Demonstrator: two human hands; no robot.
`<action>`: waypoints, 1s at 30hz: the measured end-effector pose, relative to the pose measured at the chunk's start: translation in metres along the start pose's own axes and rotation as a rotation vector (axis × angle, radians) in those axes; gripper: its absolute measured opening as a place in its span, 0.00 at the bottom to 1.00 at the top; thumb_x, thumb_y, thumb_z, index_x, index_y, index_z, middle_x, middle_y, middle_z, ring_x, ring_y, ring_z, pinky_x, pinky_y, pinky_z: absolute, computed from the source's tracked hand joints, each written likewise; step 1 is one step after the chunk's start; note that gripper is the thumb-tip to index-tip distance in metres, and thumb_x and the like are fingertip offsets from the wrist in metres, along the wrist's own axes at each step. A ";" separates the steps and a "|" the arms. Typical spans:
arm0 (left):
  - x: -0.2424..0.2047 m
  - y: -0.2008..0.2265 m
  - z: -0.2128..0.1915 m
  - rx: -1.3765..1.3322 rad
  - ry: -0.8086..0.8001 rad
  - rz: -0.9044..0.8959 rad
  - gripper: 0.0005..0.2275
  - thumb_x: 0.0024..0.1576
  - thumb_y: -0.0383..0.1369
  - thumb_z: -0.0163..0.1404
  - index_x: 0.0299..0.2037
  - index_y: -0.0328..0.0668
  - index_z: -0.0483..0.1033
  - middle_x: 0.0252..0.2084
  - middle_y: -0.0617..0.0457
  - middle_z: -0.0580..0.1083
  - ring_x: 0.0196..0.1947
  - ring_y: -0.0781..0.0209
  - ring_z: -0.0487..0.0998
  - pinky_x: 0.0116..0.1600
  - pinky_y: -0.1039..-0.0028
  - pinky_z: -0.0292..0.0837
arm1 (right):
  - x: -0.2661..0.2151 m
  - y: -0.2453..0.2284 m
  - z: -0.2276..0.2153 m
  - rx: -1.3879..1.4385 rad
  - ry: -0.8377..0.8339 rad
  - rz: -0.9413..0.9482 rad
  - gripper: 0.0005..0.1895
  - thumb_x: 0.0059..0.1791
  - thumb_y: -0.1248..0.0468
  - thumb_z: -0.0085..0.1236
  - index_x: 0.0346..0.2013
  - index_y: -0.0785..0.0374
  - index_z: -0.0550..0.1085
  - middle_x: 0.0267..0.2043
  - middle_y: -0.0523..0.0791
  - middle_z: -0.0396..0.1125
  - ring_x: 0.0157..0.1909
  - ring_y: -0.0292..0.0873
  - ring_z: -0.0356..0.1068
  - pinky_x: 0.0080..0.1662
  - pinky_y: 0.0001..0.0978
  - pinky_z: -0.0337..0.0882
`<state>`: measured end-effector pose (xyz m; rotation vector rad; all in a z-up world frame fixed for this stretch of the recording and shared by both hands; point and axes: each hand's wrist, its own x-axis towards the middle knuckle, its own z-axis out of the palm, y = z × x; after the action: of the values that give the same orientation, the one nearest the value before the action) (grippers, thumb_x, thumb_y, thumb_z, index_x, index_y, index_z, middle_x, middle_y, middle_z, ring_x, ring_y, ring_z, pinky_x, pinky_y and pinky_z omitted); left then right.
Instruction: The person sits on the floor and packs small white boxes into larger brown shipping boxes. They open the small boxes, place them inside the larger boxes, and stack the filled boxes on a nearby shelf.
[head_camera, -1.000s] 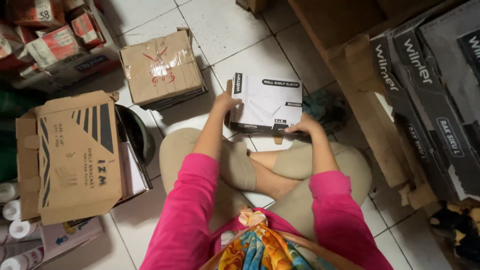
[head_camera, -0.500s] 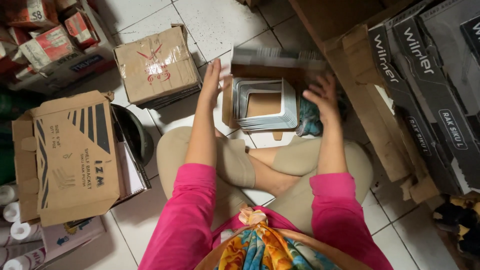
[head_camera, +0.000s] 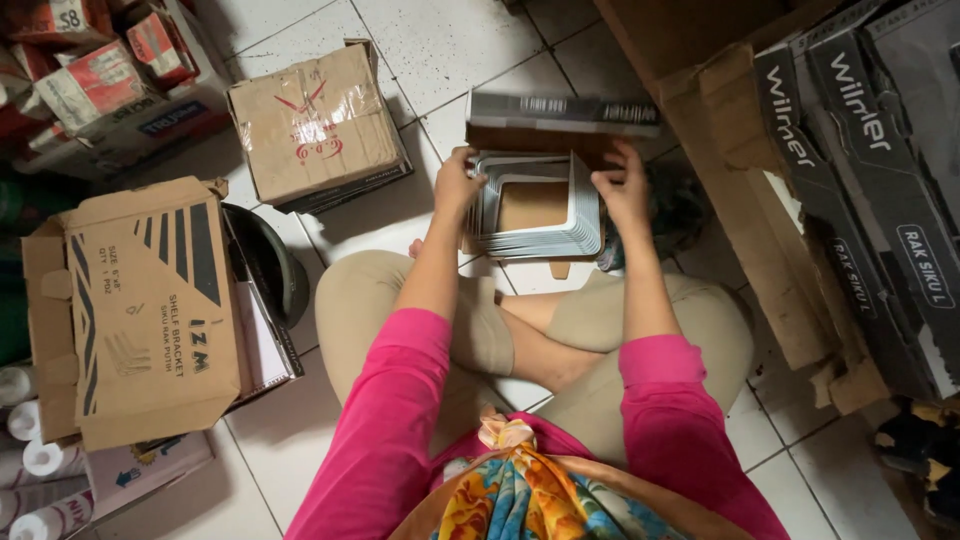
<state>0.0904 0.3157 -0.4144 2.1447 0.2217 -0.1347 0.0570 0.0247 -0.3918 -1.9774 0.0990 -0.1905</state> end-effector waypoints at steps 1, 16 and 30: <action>0.003 0.000 0.000 0.001 -0.001 -0.002 0.21 0.44 0.28 0.59 0.49 0.49 0.71 0.41 0.48 0.75 0.41 0.50 0.78 0.46 0.62 0.73 | 0.003 -0.001 0.001 0.000 -0.001 0.002 0.30 0.45 0.68 0.59 0.59 0.61 0.58 0.51 0.56 0.63 0.43 0.52 0.70 0.41 0.41 0.72; 0.018 -0.004 0.018 0.336 0.052 0.145 0.09 0.48 0.27 0.52 0.38 0.32 0.73 0.40 0.45 0.70 0.41 0.47 0.76 0.45 0.64 0.74 | 0.009 -0.025 -0.006 0.010 0.048 0.022 0.26 0.47 0.65 0.56 0.58 0.54 0.59 0.53 0.48 0.64 0.42 0.48 0.71 0.39 0.35 0.73; 0.024 -0.003 0.022 0.217 0.186 0.058 0.07 0.39 0.24 0.51 0.28 0.37 0.78 0.24 0.45 0.75 0.32 0.45 0.78 0.39 0.61 0.74 | -0.004 -0.046 -0.008 0.056 0.035 -0.057 0.27 0.48 0.70 0.55 0.59 0.64 0.56 0.53 0.55 0.61 0.45 0.49 0.69 0.44 0.36 0.71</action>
<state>0.1129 0.3017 -0.4329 2.3790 0.2619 0.0788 0.0508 0.0365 -0.3466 -1.9230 0.0595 -0.2627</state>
